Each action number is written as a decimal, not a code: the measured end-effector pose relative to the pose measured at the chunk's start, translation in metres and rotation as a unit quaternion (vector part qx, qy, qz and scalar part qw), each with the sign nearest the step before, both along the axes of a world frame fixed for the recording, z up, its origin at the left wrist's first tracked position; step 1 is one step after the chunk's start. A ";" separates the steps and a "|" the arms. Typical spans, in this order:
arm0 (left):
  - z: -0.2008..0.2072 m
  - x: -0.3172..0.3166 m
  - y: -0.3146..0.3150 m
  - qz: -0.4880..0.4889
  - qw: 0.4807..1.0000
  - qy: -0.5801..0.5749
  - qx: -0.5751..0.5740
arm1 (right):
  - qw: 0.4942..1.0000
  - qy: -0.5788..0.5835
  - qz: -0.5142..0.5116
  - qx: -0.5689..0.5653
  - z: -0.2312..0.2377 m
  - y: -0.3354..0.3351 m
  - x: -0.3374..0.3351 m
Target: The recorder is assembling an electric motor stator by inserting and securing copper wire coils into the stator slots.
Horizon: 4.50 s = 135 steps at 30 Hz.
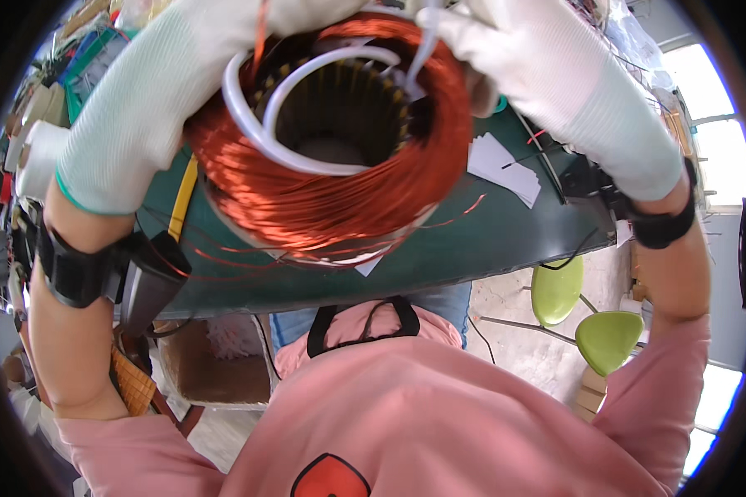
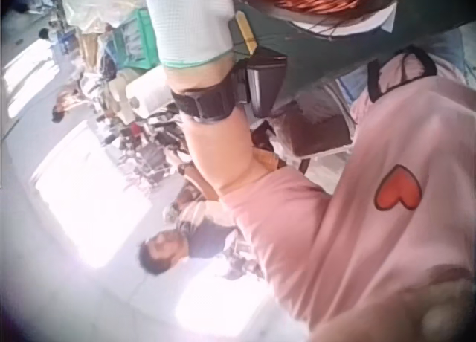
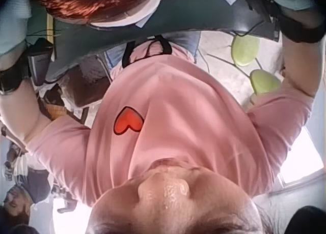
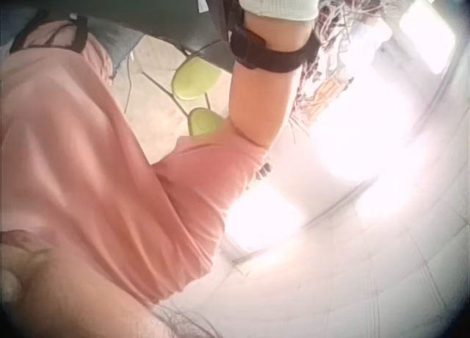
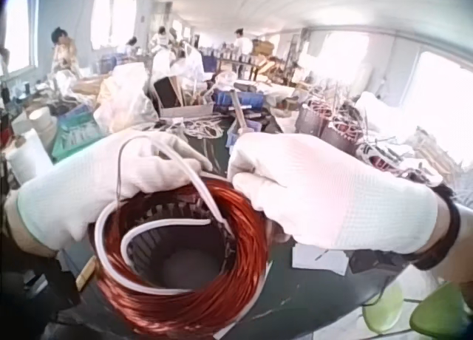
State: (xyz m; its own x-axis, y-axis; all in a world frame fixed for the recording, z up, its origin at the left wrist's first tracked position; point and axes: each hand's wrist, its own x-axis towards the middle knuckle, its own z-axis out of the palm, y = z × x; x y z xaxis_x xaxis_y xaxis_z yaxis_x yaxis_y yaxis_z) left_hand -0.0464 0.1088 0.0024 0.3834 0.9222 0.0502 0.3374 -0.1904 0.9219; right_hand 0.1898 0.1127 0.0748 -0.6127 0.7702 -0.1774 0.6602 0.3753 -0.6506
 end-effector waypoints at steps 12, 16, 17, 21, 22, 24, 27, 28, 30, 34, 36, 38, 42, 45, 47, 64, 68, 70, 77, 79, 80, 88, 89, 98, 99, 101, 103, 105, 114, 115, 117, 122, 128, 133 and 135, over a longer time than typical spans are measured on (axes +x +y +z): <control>-0.007 -0.007 -0.001 0.157 0.983 -0.061 -0.079 | 0.963 -0.048 -0.124 0.234 -0.170 -0.031 0.187; 0.019 0.019 -0.051 0.278 0.897 0.190 0.288 | 0.933 -0.120 -0.037 0.337 -0.196 -0.019 0.187; 0.018 0.019 -0.071 0.327 0.865 0.159 0.346 | 0.912 -0.140 -0.029 0.384 -0.200 -0.022 0.187; -0.007 0.020 -0.162 0.302 0.818 0.241 0.426 | 0.874 -0.136 -0.013 0.466 -0.210 -0.022 0.187; -0.016 0.027 -0.168 0.251 0.823 0.280 0.425 | 0.876 -0.121 -0.008 0.467 -0.210 -0.021 0.191; -0.034 0.035 -0.182 0.247 0.842 0.265 0.399 | 0.885 -0.106 -0.005 0.454 -0.206 -0.022 0.193; -0.044 0.050 -0.204 0.207 0.815 0.376 0.390 | 0.877 -0.017 -0.016 0.480 -0.184 -0.023 0.194; -0.045 0.057 -0.206 0.200 0.781 0.431 0.405 | 0.877 -0.014 -0.013 0.480 -0.172 -0.028 0.192; -0.046 0.063 -0.205 0.216 0.780 0.425 0.405 | 0.846 -0.016 -0.076 0.527 -0.152 -0.050 0.191; -0.032 0.072 -0.158 0.214 0.722 0.392 0.528 | 0.836 0.408 -0.330 0.164 -0.160 -0.080 0.182; -0.024 0.081 -0.157 0.225 0.724 0.447 0.474 | 0.823 0.509 -0.228 0.109 -0.157 -0.081 0.162; -0.008 0.093 -0.157 0.208 0.739 0.478 0.426 | 0.779 0.606 -0.122 -0.105 -0.154 -0.085 0.167; -0.028 0.105 -0.149 0.287 0.740 0.407 0.452 | 0.861 0.474 -0.156 -0.097 -0.173 -0.080 0.209; -0.037 0.119 -0.155 0.331 0.706 0.449 0.436 | 0.862 0.471 -0.182 -0.037 -0.182 -0.051 0.167; -0.041 0.123 -0.169 0.346 0.710 0.472 0.392 | 0.870 0.453 -0.150 -0.126 -0.209 -0.026 0.161; -0.042 0.077 -0.215 0.205 0.867 0.416 0.184 | 0.531 0.592 0.047 -0.604 -0.176 -0.083 0.119; -0.064 0.062 -0.227 0.304 0.808 0.380 0.332 | 0.512 0.525 -0.005 -0.680 -0.148 -0.094 0.138; -0.067 0.056 -0.222 0.341 0.769 0.339 0.421 | 0.521 0.529 -0.035 -0.669 -0.149 -0.097 0.143; -0.076 0.046 -0.219 0.358 0.928 -0.097 0.049 | 0.770 0.403 -0.054 -0.492 -0.142 -0.068 0.201; -0.072 0.040 -0.225 0.312 0.945 -0.031 0.097 | 0.852 0.328 -0.016 -0.409 -0.141 -0.060 0.245; -0.072 0.034 -0.229 0.282 0.952 0.020 0.120 | 0.890 0.317 -0.075 -0.319 -0.172 -0.054 0.286; -0.054 -0.012 -0.206 0.291 0.927 0.192 0.137 | 0.993 0.090 0.048 -0.057 -0.124 -0.060 0.221; -0.042 -0.019 -0.201 0.318 0.911 0.193 0.178 | 0.996 0.068 -0.038 -0.039 -0.102 -0.070 0.219; 0.017 0.084 -0.125 0.154 0.740 0.448 0.477 | 0.906 0.365 0.211 -0.036 -0.087 -0.132 0.074; 0.018 0.089 -0.120 0.154 0.742 0.475 0.447 | 0.908 0.370 0.194 0.023 -0.099 -0.132 0.063; 0.016 0.089 -0.116 0.136 0.768 0.494 0.384 | 0.914 0.354 0.150 0.128 -0.123 -0.111 0.059; 0.013 0.096 -0.123 0.170 0.737 0.540 0.369 | 0.924 0.331 0.049 0.185 -0.134 -0.082 0.066; 0.010 0.103 -0.123 0.183 0.731 0.556 0.352 | 0.946 0.292 0.001 0.144 -0.131 -0.076 0.072; 0.001 0.117 -0.117 0.196 0.677 0.604 0.372 | 0.873 0.414 -0.198 0.163 -0.140 -0.082 0.056; 0.003 0.120 -0.115 0.194 0.676 0.613 0.361 | 0.857 0.437 -0.190 0.196 -0.143 -0.080 0.051; 0.005 0.126 -0.114 0.203 0.681 0.611 0.348 | 0.858 0.414 -0.189 0.236 -0.141 -0.074 0.047; 0.021 0.126 -0.109 0.166 0.723 0.583 0.331 | 0.871 0.396 -0.185 0.225 -0.141 -0.072 0.039; 0.034 0.051 -0.083 0.337 0.781 0.312 0.423 | 0.856 0.421 -0.251 0.165 -0.133 -0.063 0.005; 0.014 0.016 -0.050 0.004 0.977 0.015 0.212 | 0.896 0.366 -0.229 0.103 -0.112 -0.057 0.016; 0.018 0.005 -0.038 -0.125 0.939 0.065 0.313 | 0.896 0.357 -0.236 0.121 -0.110 -0.057 0.010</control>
